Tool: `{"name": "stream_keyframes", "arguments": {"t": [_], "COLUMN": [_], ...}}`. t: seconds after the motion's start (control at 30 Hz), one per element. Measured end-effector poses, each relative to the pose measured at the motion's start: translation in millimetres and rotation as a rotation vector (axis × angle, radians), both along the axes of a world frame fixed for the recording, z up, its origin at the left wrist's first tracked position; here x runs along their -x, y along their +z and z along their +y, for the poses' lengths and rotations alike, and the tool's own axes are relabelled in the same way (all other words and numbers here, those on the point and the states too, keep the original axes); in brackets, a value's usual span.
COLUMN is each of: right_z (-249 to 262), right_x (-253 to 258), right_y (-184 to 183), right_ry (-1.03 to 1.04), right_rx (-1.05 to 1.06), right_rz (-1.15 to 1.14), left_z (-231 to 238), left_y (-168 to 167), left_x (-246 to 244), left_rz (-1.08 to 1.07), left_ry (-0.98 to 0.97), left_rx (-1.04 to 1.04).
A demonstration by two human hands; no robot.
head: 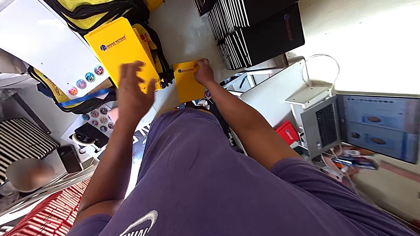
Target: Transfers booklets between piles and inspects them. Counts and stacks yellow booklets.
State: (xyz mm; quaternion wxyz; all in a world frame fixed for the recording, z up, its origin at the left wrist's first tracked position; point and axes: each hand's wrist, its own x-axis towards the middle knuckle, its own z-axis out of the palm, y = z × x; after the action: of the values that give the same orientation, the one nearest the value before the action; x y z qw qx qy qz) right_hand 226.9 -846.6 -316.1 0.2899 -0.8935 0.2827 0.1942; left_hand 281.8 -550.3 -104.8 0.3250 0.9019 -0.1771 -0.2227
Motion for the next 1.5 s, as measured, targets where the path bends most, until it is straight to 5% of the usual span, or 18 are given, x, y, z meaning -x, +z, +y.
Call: {"name": "stream_keyframes", "arguments": {"t": [0.17, 0.33, 0.47, 0.87, 1.27, 1.5], "right_z": [-5, -9, -12, -14, -8, -13], "right_x": [-5, -8, -3, 13, 14, 26], "right_y": [-3, -8, -14, -34, -24, -26], "right_ry": [0.0, -0.006, -0.02, -0.124, -0.268, -0.908], "right_rx": [-0.029, -0.064, -0.085, -0.131, -0.291, -0.562], "right_rz": [0.029, 0.046, 0.027, -0.214, -0.193, -0.298], "left_z": [-83, -144, -163, -160, -101, -97], "left_y": [-76, -192, -237, -239, -216, -223], "left_x": [27, 18, 10, 6, 66, 59], "left_rz": [0.254, 0.268, 0.146, 0.084, 0.376, 0.673], "left_ry": [-0.377, -0.254, -0.332, -0.337, 0.213, 0.29], "left_rx": [0.22, -0.016, -0.162, -0.133, -0.03, 0.087]}}
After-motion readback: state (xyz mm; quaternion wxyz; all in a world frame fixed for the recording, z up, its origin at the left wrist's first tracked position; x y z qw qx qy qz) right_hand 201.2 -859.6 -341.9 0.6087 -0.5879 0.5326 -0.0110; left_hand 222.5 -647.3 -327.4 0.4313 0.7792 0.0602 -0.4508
